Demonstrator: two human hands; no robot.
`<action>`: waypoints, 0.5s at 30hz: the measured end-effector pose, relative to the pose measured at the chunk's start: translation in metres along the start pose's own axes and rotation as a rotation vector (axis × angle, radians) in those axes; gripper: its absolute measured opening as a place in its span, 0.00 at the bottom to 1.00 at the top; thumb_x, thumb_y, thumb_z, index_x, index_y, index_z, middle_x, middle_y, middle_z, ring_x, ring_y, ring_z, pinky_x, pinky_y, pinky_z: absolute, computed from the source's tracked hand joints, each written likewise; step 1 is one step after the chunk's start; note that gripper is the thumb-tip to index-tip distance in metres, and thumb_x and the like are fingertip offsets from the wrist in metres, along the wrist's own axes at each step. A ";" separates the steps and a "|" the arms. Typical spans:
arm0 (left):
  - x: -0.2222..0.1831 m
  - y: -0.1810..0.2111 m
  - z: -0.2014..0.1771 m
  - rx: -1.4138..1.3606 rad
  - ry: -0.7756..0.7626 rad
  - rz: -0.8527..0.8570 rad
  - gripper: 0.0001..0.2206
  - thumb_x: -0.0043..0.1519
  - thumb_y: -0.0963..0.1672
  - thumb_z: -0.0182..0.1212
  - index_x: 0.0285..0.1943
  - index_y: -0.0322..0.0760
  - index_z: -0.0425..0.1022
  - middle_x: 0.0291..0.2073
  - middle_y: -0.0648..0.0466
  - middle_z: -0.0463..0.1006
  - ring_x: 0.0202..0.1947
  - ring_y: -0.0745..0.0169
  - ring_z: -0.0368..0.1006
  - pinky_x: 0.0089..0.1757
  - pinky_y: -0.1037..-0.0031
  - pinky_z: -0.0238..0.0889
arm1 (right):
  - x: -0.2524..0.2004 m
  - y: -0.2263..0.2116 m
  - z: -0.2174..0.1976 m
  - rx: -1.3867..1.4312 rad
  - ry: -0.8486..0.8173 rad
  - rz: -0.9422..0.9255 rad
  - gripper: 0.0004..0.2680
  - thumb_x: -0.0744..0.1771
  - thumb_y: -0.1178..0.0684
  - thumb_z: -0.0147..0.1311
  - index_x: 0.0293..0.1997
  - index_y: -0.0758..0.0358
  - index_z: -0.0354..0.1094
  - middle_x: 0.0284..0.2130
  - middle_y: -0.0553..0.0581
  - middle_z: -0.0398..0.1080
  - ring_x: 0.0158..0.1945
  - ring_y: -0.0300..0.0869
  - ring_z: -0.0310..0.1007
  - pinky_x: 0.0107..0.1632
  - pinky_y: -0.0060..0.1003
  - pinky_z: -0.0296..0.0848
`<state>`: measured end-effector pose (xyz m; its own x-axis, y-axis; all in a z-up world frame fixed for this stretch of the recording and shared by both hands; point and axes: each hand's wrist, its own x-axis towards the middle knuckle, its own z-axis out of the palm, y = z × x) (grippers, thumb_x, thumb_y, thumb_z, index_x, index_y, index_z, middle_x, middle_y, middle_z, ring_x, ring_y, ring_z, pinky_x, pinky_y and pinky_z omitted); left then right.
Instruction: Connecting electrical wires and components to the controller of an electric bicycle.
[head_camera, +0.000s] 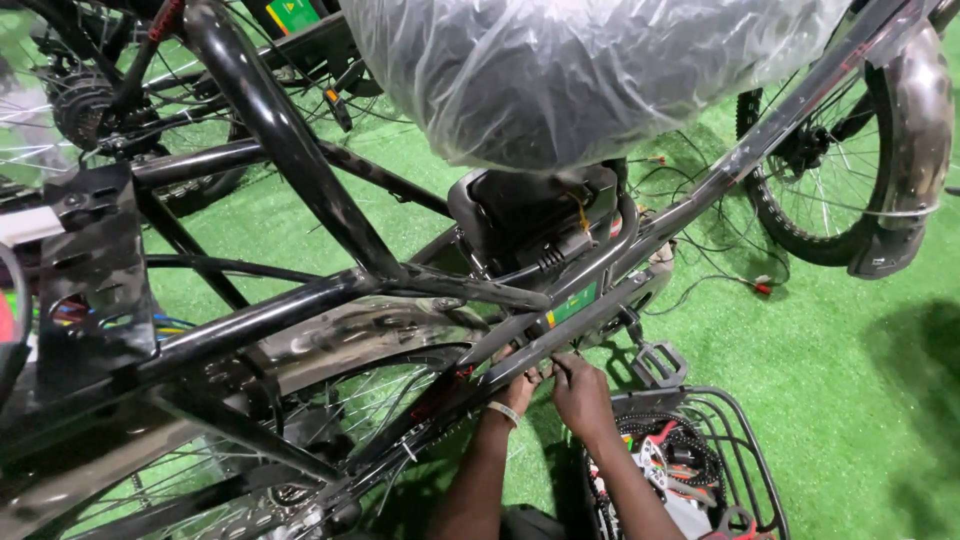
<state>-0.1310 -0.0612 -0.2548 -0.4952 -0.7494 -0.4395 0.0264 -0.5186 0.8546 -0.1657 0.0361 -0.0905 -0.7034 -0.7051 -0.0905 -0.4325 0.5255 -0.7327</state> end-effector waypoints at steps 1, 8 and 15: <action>0.002 -0.001 0.000 -0.012 -0.033 0.011 0.12 0.62 0.48 0.45 0.44 0.38 0.69 0.33 0.53 0.67 0.34 0.62 0.64 0.42 0.73 0.62 | 0.001 0.005 0.001 -0.049 0.018 0.011 0.07 0.63 0.54 0.50 0.37 0.56 0.76 0.31 0.63 0.76 0.41 0.60 0.75 0.44 0.54 0.72; 0.007 -0.016 -0.008 -0.063 -0.193 0.066 0.10 0.66 0.46 0.38 0.42 0.40 0.65 0.29 0.56 0.60 0.28 0.65 0.58 0.39 0.78 0.60 | 0.012 -0.006 -0.001 -0.100 -0.017 0.062 0.05 0.63 0.53 0.55 0.31 0.63 0.74 0.23 0.66 0.75 0.36 0.61 0.76 0.42 0.50 0.72; 0.012 -0.022 -0.003 -0.889 0.007 -0.074 0.05 0.62 0.43 0.45 0.40 0.36 0.62 0.25 0.55 0.55 0.23 0.58 0.52 0.33 0.64 0.54 | 0.003 -0.009 -0.017 -0.064 0.026 0.198 0.06 0.63 0.48 0.55 0.32 0.58 0.73 0.25 0.62 0.76 0.39 0.60 0.76 0.43 0.52 0.73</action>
<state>-0.1348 -0.0599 -0.2793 -0.5169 -0.7025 -0.4891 0.6598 -0.6910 0.2953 -0.1735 0.0379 -0.0726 -0.7921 -0.5728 -0.2110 -0.3183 0.6825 -0.6580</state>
